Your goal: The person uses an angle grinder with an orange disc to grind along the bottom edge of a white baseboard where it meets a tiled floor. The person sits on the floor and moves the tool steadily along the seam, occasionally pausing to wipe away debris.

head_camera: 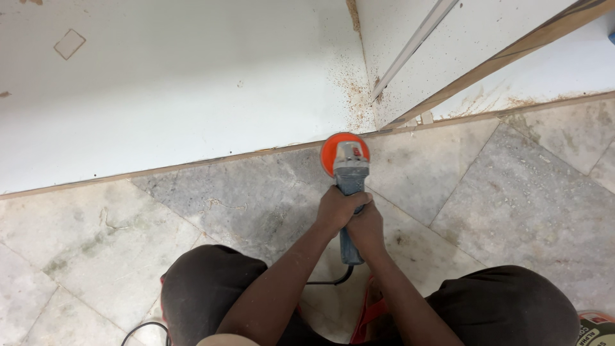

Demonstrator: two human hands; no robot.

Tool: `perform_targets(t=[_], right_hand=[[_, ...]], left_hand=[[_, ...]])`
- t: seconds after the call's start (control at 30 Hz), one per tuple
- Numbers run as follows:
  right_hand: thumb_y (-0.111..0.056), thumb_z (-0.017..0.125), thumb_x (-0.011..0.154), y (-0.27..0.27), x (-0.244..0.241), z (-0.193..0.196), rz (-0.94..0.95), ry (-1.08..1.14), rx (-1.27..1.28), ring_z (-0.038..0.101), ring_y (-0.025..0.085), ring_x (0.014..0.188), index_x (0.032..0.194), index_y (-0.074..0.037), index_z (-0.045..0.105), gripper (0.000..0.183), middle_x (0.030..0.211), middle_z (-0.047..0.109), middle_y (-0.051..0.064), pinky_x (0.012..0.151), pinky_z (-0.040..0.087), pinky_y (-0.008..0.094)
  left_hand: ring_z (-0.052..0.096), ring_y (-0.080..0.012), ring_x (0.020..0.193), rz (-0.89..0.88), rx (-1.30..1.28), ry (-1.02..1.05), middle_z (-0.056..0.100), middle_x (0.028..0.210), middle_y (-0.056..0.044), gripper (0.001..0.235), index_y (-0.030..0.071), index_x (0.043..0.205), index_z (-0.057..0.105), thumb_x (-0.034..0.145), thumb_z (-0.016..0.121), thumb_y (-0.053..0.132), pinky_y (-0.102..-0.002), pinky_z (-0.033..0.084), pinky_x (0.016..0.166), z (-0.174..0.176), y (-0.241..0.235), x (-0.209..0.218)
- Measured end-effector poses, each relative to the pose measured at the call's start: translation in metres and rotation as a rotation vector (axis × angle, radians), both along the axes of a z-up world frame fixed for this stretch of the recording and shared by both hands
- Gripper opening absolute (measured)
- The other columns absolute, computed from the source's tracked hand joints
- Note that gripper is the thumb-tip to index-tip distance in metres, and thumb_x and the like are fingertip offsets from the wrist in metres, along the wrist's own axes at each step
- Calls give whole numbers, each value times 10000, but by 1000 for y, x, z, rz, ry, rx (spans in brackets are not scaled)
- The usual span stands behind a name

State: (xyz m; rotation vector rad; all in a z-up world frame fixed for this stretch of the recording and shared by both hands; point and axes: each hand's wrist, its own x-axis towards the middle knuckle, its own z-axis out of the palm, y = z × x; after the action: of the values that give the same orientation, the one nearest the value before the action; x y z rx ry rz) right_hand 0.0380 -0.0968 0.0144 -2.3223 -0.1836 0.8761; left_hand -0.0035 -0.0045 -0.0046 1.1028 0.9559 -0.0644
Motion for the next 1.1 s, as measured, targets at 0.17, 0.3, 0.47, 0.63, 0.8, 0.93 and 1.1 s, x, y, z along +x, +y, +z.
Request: perform_targets(t=[0.17, 0.3, 0.47, 0.63, 0.8, 0.93, 1.1], right_hand=[[-318, 739, 800, -4, 7, -1, 24, -131, -92, 751, 340, 912, 1223, 17, 584, 561, 1011, 746, 229, 756, 570, 422], [-337, 746, 797, -3, 4, -4, 34, -128, -125, 754, 350, 920, 1211, 25, 585, 574, 1013, 748, 234, 766, 571, 432], [-344, 745, 798, 2, -6, -10, 80, -119, -125, 755, 363, 910, 1185, 40, 582, 569, 989, 746, 246, 758, 576, 436], [-334, 738, 789, 10, -20, -13, 108, -94, -92, 758, 359, 888, 1170, 39, 582, 555, 959, 749, 234, 743, 579, 435], [-344, 747, 764, 22, -36, -14, 124, -58, -53, 764, 341, 889, 1164, 20, 599, 561, 951, 755, 225, 747, 576, 423], [-341, 755, 755, 32, -50, -16, 162, -21, -63, 768, 340, 891, 1158, 26, 592, 569, 963, 753, 226, 755, 586, 420], [-356, 760, 774, 42, -63, -18, 255, -66, -79, 749, 355, 919, 1174, 31, 589, 582, 984, 745, 237, 773, 573, 416]], left_hand=[[739, -260, 852, -46, -14, -32, 744, 957, -155, 517, 7, 957, 722, 669, 800, 429, -381, 574, 761, -2, -2, 9], [741, -253, 832, -37, -28, -32, 750, 940, -156, 487, 17, 933, 734, 669, 789, 422, -385, 577, 758, -3, -1, 5], [737, -238, 825, 6, -45, -21, 744, 928, -143, 465, 21, 930, 718, 679, 794, 404, -372, 581, 751, -4, 4, -10], [730, -231, 813, 58, -63, -17, 741, 922, -141, 461, 20, 931, 711, 682, 797, 397, -367, 579, 734, -5, 11, -28], [733, -236, 794, 110, -64, -18, 745, 900, -142, 462, -2, 908, 715, 689, 793, 396, -372, 582, 720, -10, 18, -47], [731, -239, 790, 134, -89, 22, 733, 901, -144, 446, 8, 908, 700, 698, 789, 391, -377, 591, 717, -14, 27, -64], [739, -234, 783, 174, -73, 45, 743, 891, -148, 442, 6, 894, 709, 708, 779, 401, -370, 588, 713, -14, 34, -82]])
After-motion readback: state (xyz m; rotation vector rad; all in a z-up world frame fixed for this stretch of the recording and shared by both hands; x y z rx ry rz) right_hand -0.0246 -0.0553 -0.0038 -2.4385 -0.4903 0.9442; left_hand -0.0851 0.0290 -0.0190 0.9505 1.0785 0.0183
